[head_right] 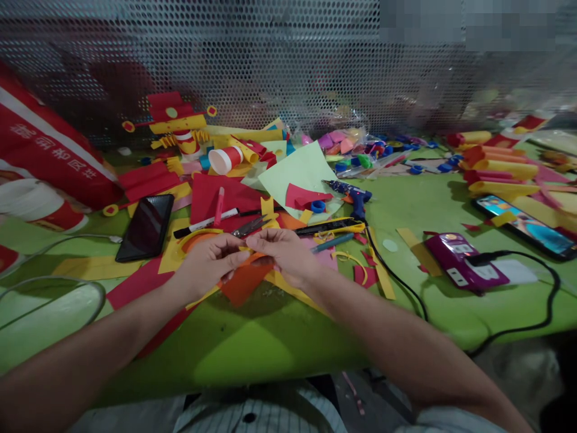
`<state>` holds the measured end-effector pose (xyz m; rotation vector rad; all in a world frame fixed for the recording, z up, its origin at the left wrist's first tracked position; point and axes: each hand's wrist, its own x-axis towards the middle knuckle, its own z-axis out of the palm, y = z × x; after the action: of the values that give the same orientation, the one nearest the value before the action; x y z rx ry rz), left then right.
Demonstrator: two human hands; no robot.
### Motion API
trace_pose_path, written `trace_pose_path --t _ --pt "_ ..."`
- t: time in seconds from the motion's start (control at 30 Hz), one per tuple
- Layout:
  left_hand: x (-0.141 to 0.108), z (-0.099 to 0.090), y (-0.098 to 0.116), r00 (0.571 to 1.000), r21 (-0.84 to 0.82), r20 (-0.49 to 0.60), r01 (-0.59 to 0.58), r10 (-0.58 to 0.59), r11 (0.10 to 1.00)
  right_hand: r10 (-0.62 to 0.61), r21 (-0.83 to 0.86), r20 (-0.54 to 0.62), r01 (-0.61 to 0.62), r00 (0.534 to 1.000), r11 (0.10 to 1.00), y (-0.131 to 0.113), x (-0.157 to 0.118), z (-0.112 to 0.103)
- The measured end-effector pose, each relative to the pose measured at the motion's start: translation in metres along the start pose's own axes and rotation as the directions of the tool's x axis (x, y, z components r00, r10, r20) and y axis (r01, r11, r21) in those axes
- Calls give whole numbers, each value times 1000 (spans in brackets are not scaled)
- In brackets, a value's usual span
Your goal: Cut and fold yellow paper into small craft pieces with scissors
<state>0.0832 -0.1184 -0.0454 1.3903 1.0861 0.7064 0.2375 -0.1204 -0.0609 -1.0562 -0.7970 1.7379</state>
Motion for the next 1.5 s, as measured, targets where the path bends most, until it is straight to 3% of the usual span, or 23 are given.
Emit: trace_pose_path --t 0.1,0.33,0.47,0.53,0.63,0.73,0.8,0.9,1.0,1.13,1.27,1.4,1.5 --pt "0 2 -1 995 121 -36 -88 92 989 24 24 -9 -24 1000 999 0 -2 2" --pt "1 5 -5 971 342 -42 -205 233 917 -75 3 -26 75 997 997 11 0 5" --pt "2 3 -5 960 459 -41 -229 277 858 -226 -224 -61 207 972 952 3 6 -3" --pt "1 2 -5 959 492 -15 -240 284 837 -286 -482 49 274 957 832 -12 5 -10" --pt "1 1 -6 969 466 58 -240 242 852 -163 -865 229 277 960 419 -36 -4 -18" --pt "2 0 -8 979 424 102 -204 177 883 36 -972 233 233 972 -13 -44 -14 -18" --pt "2 0 -10 984 426 110 -175 141 888 104 -947 226 244 968 -209 -40 -17 -15" --pt "3 1 -14 986 453 133 -155 105 878 166 -904 245 287 955 -316 -28 -17 -9" --pt "3 2 -14 986 472 147 -144 83 870 180 -880 321 363 930 -306 -24 -16 -7" --pt "1 0 -7 992 436 128 -74 19 897 69 -869 424 427 903 -251 -26 -16 -7" --pt "-1 -1 -3 987 225 129 64 -95 972 -132 -821 556 516 821 -246 -23 -15 -11" --pt "-1 0 -3 984 42 112 132 -136 990 -335 -734 677 570 655 -368 -15 -13 -16" --pt "-2 1 -4 989 -22 71 134 -132 991 -399 -674 739 575 544 -464 -12 -13 -18"
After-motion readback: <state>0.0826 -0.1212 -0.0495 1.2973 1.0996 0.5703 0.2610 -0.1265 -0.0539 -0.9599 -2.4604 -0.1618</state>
